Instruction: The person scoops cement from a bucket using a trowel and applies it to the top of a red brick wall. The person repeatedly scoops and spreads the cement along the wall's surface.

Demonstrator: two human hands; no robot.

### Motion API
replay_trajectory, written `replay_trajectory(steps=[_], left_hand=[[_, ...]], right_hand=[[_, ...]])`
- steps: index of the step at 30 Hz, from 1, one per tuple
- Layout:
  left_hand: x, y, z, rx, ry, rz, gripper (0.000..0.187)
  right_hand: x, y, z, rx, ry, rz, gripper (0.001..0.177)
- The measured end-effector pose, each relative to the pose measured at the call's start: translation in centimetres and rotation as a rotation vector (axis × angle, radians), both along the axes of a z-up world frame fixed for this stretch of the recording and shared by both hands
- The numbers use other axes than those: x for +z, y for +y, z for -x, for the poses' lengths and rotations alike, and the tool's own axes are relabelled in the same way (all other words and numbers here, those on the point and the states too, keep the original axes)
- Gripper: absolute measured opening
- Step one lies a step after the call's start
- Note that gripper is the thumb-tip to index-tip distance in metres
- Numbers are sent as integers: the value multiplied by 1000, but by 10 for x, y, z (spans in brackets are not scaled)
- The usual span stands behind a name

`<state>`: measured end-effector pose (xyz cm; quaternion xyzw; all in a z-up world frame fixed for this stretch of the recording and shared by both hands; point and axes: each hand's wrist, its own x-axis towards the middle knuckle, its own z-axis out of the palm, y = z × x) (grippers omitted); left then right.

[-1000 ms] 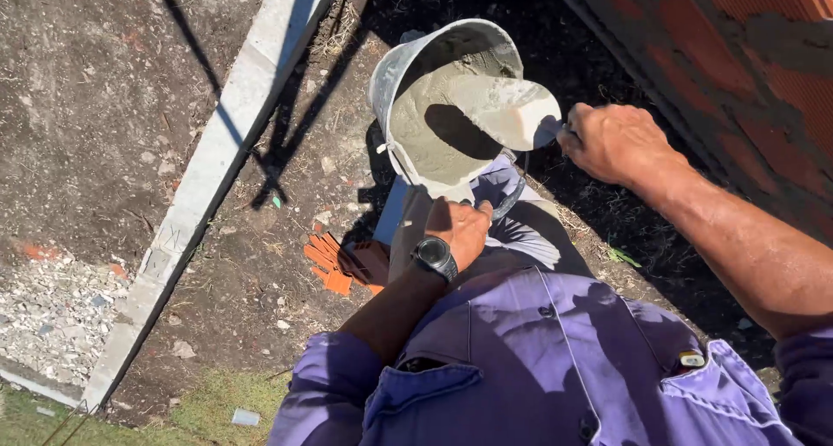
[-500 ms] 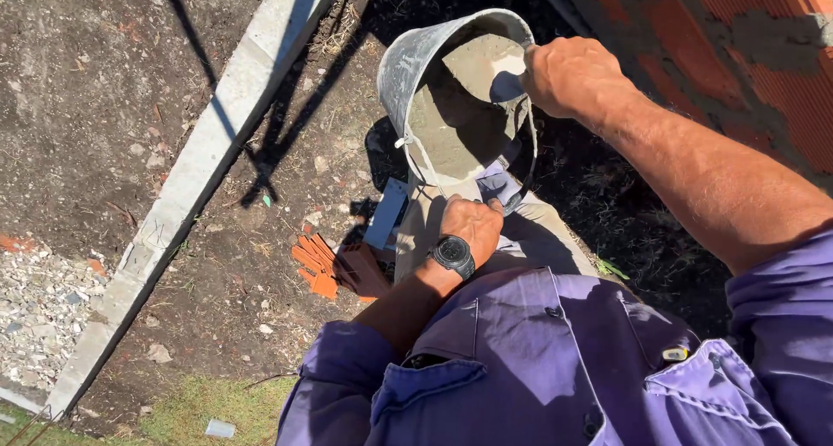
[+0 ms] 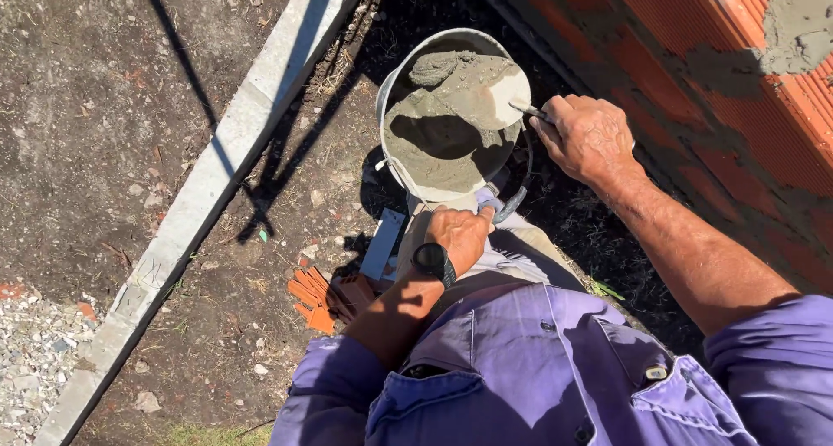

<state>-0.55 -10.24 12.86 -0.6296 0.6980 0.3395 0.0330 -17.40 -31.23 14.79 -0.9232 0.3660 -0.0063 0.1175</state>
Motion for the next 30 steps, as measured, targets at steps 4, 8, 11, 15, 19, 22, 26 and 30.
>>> replay_trajectory(steps=[4, 8, 11, 15, 19, 22, 26, 30], left_hand=[[1, -2, -14, -16, 67, -115, 33], [-39, 21, -24, -3, 57, -145, 35], [-76, 59, -16, 18, 54, -155, 34], [-98, 89, -20, 49, 52, -175, 34], [-12, 41, -44, 135, 53, -268, 38], [5, 16, -60, 170, 85, -304, 40], [16, 14, -66, 223, 137, -349, 41], [19, 9, -70, 165, 156, -349, 40]], right_hand=[[57, 18, -6, -163, -132, -321, 29], [81, 22, -8, -322, -299, -749, 25], [20, 3, 15, -415, -480, -917, 26], [-3, -76, 19, -502, -555, -757, 29], [45, -103, 31, -457, -873, -678, 32], [73, -94, 45, -513, -889, -696, 30], [11, -37, 47, -710, -972, -1468, 32], [-27, -38, 8, -878, -510, -1114, 31]])
